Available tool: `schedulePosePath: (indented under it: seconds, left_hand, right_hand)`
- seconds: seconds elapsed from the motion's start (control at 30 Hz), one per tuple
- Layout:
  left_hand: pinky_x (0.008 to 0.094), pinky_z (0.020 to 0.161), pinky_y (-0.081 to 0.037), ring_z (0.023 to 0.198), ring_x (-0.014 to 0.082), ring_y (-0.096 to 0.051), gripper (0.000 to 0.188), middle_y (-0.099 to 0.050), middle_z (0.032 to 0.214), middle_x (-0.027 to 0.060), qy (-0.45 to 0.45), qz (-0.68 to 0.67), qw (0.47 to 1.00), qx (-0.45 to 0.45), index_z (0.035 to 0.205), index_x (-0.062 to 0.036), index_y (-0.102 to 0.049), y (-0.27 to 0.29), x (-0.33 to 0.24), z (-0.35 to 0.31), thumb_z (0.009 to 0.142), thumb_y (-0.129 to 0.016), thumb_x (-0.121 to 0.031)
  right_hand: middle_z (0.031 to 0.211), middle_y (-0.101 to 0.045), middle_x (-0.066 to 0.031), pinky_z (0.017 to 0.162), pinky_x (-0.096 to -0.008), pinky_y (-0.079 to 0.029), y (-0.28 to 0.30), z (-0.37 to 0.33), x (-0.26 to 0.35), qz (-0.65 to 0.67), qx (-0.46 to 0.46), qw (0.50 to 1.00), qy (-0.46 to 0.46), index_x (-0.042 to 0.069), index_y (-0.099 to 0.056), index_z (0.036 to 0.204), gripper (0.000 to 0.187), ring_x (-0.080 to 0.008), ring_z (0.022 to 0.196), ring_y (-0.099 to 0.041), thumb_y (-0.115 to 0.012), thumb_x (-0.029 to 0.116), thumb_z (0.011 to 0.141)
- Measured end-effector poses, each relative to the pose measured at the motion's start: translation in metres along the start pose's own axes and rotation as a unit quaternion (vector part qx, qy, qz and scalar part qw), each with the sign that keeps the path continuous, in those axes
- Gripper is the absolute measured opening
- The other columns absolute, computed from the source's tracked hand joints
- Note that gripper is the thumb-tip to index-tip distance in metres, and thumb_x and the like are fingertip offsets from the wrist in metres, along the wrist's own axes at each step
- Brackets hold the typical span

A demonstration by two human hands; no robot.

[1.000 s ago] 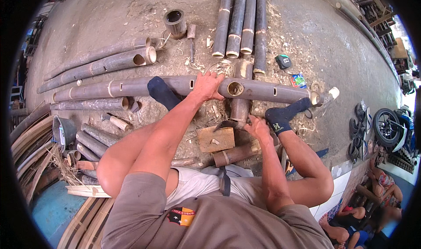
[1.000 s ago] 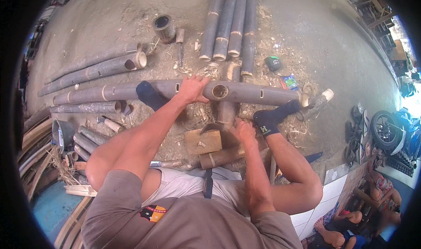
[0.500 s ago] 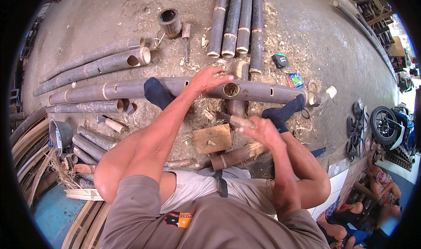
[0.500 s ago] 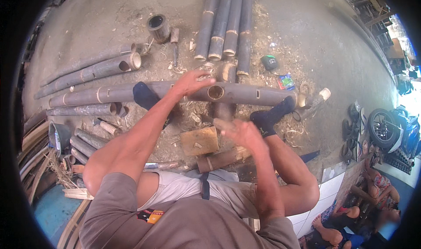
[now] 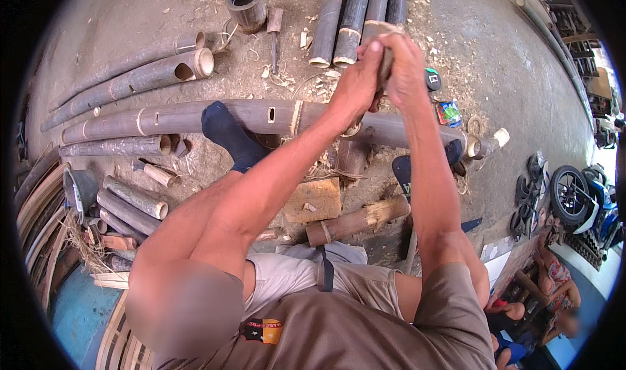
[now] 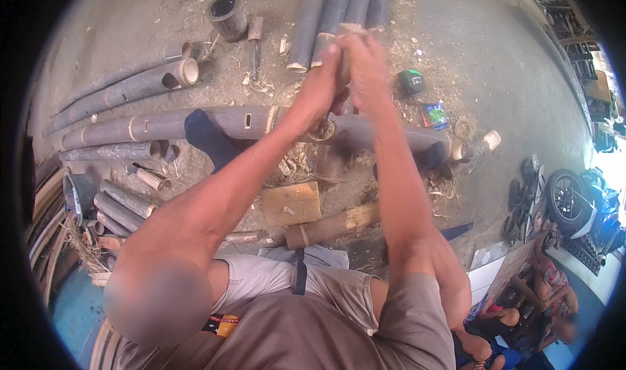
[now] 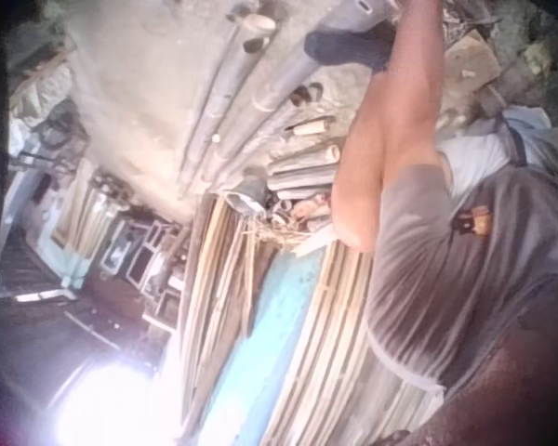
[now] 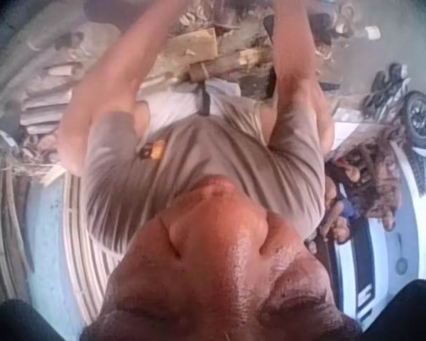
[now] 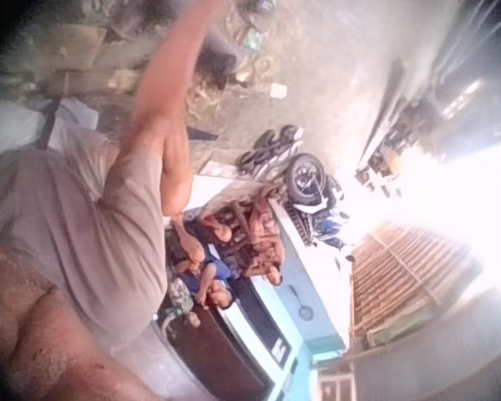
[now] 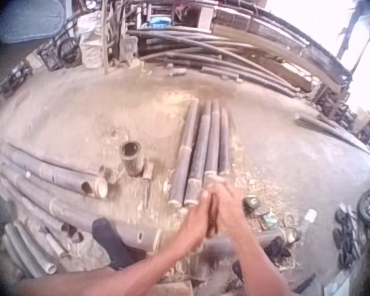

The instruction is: The person sits on the floor and uses a wooden mallet to drive smaller bamboo plugs into pre-cut slots on larger bamboo poles. They repeatedly pick up plugs, align them with the slots, and hammer them in, occasionally measuring the poles with a tape measure.

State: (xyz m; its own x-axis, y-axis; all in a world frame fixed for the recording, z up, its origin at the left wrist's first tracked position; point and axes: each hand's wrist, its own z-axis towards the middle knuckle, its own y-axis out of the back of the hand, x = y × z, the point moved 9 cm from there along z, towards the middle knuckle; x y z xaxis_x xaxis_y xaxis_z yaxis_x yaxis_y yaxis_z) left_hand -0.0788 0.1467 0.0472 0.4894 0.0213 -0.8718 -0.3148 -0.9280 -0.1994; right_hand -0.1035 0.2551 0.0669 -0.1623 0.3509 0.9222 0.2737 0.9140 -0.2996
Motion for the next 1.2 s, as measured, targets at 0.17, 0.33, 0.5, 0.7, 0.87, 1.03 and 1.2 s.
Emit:
schedulePosePath:
  seconds: [0.17,0.33,0.5,0.7,0.87,1.03,1.2]
  left_hand:
    - [0.0337,0.060,-0.055,0.062,0.0193,-0.063,0.082,-0.062,0.079,0.0073,0.033,-0.170,0.978,-0.118,0.107,-0.0021,-0.061,0.038,0.083,-0.004,0.107,-0.024,-0.076]
    - [0.0347,0.068,-0.054,0.072,0.0202,-0.065,0.080,-0.064,0.084,0.0077,-0.083,-0.278,0.926,-0.241,0.115,-0.0041,-0.058,0.053,0.088,-0.015,0.110,-0.015,-0.072]
    - [0.0349,0.070,-0.053,0.073,0.0204,-0.065,0.083,-0.065,0.083,0.0089,-0.042,-0.202,0.960,-0.190,0.110,-0.0029,-0.059,0.043,0.096,-0.006,0.109,-0.017,-0.074]
    - [0.0346,0.064,-0.053,0.067,0.0189,-0.064,0.082,-0.064,0.080,0.0086,0.008,-0.132,0.989,-0.068,0.104,-0.0020,-0.061,0.028,0.090,0.014,0.109,-0.021,-0.073]
    - [0.0335,0.060,-0.052,0.064,0.0172,-0.063,0.083,-0.064,0.076,0.0074,0.035,-0.030,0.998,0.039,0.104,-0.0022,-0.063,0.008,0.082,0.019,0.108,-0.023,-0.075]
    - [0.0344,0.061,-0.051,0.065,0.0176,-0.066,0.092,-0.064,0.072,0.0077,0.020,0.098,0.986,0.133,0.102,0.0027,-0.066,-0.009,0.083,0.021,0.105,-0.026,-0.080]
    - [0.0345,0.060,-0.051,0.063,0.0187,-0.065,0.092,-0.062,0.068,0.0074,0.023,0.178,0.954,0.240,0.106,0.0015,-0.068,-0.035,0.082,0.011,0.104,-0.027,-0.080]
  right_hand:
    - [0.083,-0.066,-0.0053,0.071,-0.0312,-0.053,-0.065,0.025,-0.083,-0.194,0.135,0.965,-0.111,0.000,-0.069,0.116,0.043,-0.0160,0.074,-0.060,-0.079,0.032,0.089]
    - [0.081,-0.064,-0.0028,0.068,-0.0289,-0.050,-0.120,0.025,-0.117,-0.353,0.361,0.853,-0.129,0.001,-0.071,0.110,0.050,-0.0123,0.074,-0.058,-0.086,0.041,0.085]
    - [0.081,-0.064,-0.0033,0.067,-0.0283,-0.050,-0.093,0.032,-0.127,-0.273,0.306,0.886,-0.216,0.002,-0.070,0.107,0.049,-0.0119,0.075,-0.060,-0.086,0.043,0.085]
    - [0.083,-0.062,-0.0042,0.059,-0.0266,-0.052,-0.043,0.047,-0.116,-0.200,0.168,0.945,-0.198,0.004,-0.064,0.107,0.043,-0.0103,0.068,-0.059,-0.086,0.036,0.088]
    - [0.082,-0.061,-0.0029,0.057,-0.0251,-0.052,0.002,0.034,-0.096,-0.100,0.051,0.975,-0.190,0.004,-0.063,0.108,0.036,-0.0101,0.065,-0.058,-0.083,0.030,0.092]
    - [0.078,-0.062,-0.0041,0.058,-0.0300,-0.053,0.039,0.011,-0.078,-0.033,-0.018,0.992,-0.118,0.005,-0.063,0.105,0.029,-0.0138,0.066,-0.061,-0.077,0.029,0.096]
    - [0.078,-0.063,-0.0053,0.062,-0.0301,-0.049,0.074,-0.028,-0.065,0.030,-0.140,0.988,-0.050,0.002,-0.065,0.098,0.019,-0.0153,0.068,-0.061,-0.071,0.021,0.099]
